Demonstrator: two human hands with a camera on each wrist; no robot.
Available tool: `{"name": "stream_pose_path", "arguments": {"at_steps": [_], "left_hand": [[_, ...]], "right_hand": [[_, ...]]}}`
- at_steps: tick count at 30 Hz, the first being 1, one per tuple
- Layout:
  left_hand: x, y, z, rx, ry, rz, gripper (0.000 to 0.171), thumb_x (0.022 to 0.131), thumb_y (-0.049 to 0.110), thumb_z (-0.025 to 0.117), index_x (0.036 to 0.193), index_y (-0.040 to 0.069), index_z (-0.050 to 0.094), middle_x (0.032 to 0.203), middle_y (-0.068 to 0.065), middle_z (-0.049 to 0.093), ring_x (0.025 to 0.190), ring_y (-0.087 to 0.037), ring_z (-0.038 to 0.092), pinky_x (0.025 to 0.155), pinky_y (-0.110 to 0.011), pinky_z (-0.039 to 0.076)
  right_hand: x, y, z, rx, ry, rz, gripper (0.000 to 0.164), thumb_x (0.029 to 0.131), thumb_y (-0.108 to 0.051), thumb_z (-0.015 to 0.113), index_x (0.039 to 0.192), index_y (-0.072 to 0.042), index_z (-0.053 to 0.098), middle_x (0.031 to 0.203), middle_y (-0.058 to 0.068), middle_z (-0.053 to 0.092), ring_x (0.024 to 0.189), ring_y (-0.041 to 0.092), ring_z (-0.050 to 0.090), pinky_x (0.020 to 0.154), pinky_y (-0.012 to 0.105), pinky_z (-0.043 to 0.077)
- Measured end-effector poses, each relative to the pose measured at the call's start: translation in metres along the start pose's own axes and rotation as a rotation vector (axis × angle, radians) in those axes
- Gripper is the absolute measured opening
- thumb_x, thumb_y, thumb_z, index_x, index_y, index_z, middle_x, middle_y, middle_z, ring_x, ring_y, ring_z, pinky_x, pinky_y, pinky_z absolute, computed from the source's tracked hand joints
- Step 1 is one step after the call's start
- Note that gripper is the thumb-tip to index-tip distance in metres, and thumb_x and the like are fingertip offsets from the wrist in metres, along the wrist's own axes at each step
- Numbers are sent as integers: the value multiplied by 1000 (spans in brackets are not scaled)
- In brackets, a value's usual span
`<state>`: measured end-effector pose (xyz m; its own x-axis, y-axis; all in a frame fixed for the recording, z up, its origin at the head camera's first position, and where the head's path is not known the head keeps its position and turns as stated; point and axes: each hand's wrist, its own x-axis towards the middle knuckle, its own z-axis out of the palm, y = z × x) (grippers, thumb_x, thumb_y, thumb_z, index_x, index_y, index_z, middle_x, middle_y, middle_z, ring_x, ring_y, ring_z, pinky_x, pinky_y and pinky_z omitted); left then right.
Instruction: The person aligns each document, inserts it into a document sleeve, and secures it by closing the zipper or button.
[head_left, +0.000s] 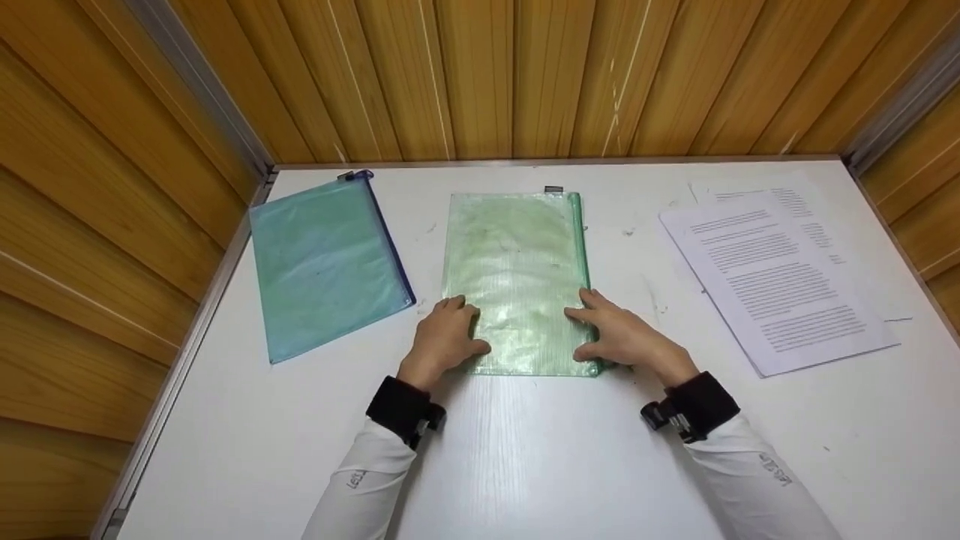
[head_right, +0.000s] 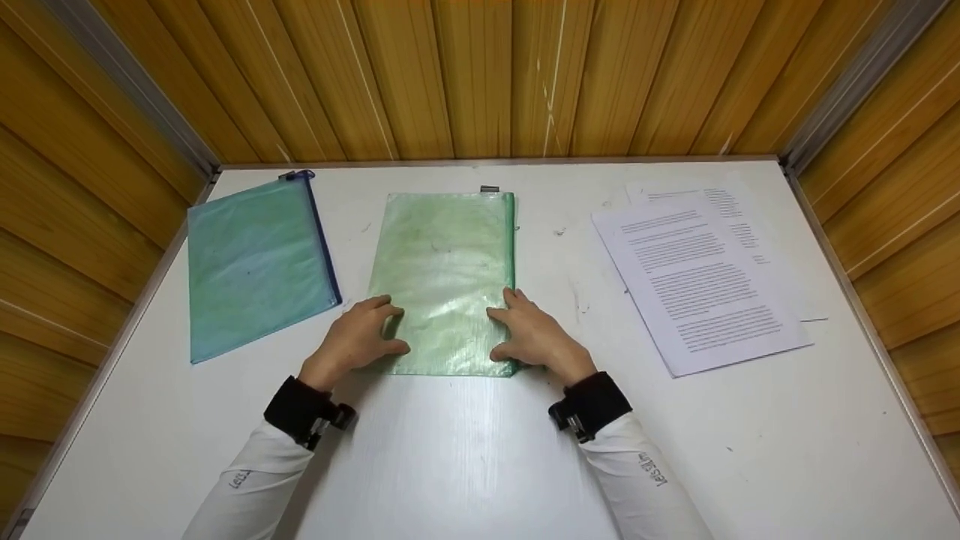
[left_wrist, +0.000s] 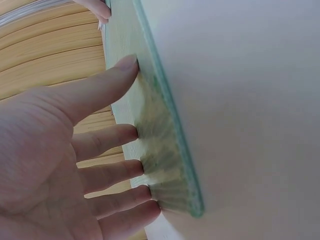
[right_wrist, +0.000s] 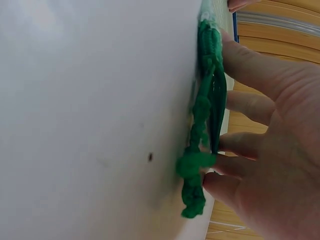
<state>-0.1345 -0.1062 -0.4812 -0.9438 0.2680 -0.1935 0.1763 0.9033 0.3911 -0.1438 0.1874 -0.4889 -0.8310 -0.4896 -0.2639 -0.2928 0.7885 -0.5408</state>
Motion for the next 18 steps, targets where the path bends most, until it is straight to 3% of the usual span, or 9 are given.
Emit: {"name": "stream_pose_path", "arguments": {"at_steps": [10,18], "left_hand": [[0,18,2,61,-25,22,58,83,37,78,129,6,60,141,-18,52,131,-37,48,92,-53,53],[9,39,12,96,-64,124,67,86,42,74,142,11,54,157,-17,39,147,-41,33,113,-52,41]], "right_hand": [[1,5,1,42,4,8,77,84,-31,79,148,-4,45,164,26,16,151,46,17,116,58,32],[-2,11,-2,82,76,-29,73,88,-33,74,148,-3,44,161,27,24,145,47,32,113,59,36]]}}
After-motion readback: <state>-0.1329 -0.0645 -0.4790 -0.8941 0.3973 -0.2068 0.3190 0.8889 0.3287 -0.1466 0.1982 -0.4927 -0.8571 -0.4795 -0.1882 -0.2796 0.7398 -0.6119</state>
